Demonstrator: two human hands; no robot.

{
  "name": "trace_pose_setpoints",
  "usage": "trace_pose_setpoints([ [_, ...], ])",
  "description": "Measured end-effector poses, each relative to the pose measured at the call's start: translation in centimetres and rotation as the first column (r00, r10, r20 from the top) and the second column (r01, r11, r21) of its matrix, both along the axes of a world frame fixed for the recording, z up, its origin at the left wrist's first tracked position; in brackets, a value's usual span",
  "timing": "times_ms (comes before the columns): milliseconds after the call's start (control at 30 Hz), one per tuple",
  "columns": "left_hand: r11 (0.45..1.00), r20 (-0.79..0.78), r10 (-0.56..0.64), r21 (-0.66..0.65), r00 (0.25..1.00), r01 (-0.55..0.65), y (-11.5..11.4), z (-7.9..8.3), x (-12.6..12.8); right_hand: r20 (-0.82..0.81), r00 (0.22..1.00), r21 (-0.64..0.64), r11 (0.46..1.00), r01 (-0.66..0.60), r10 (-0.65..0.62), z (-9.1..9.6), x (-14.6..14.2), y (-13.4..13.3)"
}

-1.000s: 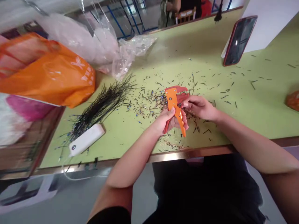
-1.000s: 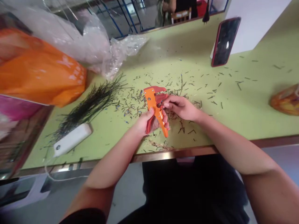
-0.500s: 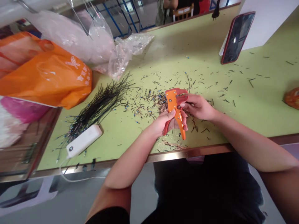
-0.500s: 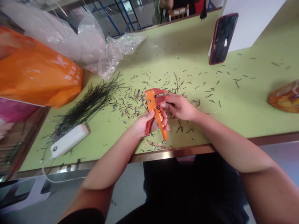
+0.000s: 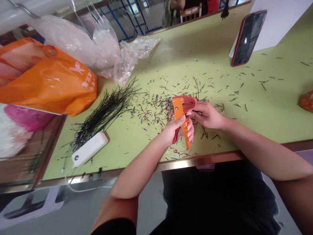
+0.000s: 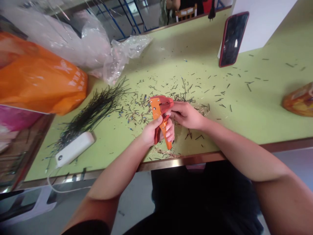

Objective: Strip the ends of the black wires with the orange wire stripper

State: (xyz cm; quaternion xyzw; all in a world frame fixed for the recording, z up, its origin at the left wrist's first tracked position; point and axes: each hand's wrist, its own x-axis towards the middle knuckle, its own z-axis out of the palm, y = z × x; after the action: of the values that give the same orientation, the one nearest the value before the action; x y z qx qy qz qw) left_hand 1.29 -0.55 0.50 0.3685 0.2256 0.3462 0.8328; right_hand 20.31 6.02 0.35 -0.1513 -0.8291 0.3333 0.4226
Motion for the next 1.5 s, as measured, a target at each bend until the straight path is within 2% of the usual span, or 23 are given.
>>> trace_pose_setpoints([
  [200,0.998,-0.067,0.061,0.022,0.996,-0.060,-0.1,0.2,0.3,-0.020,1.000,0.014,1.000,0.021,-0.021,0.0,0.0,0.1],
  [400,0.985,-0.143,0.171,0.015,0.975,-0.171,0.2,-1.1,0.4,-0.011,0.999,-0.017,0.999,0.049,-0.049,-0.5,0.0,0.3],
  [800,0.984,-0.091,0.179,0.003,0.980,-0.180,0.4,-1.0,0.7,0.007,0.996,-0.033,0.996,0.087,-0.087,-0.9,0.1,0.6],
  [933,0.982,-0.102,0.180,-0.044,0.978,-0.185,0.6,-0.3,-0.1,0.006,0.984,0.034,0.983,0.179,-0.180,-0.7,0.4,0.9],
  [1067,0.981,-0.063,0.188,-0.035,0.980,-0.190,1.1,0.2,-0.8,-0.045,0.957,0.080,0.954,0.289,-0.286,-0.4,0.7,0.9],
  [1300,0.989,-0.093,0.148,-0.006,0.985,-0.149,1.5,-0.8,-1.2,0.001,0.938,0.135,0.929,0.344,-0.348,0.2,0.9,0.8],
  [1367,0.990,-0.117,0.143,0.021,0.983,-0.142,1.4,-0.9,-1.3,0.018,0.926,0.106,0.922,0.373,-0.377,0.5,1.1,0.6],
  [1500,0.986,-0.163,0.169,0.044,0.972,-0.163,1.5,-0.8,-1.5,0.019,0.916,-0.040,0.915,0.402,-0.402,0.8,1.4,0.4],
])
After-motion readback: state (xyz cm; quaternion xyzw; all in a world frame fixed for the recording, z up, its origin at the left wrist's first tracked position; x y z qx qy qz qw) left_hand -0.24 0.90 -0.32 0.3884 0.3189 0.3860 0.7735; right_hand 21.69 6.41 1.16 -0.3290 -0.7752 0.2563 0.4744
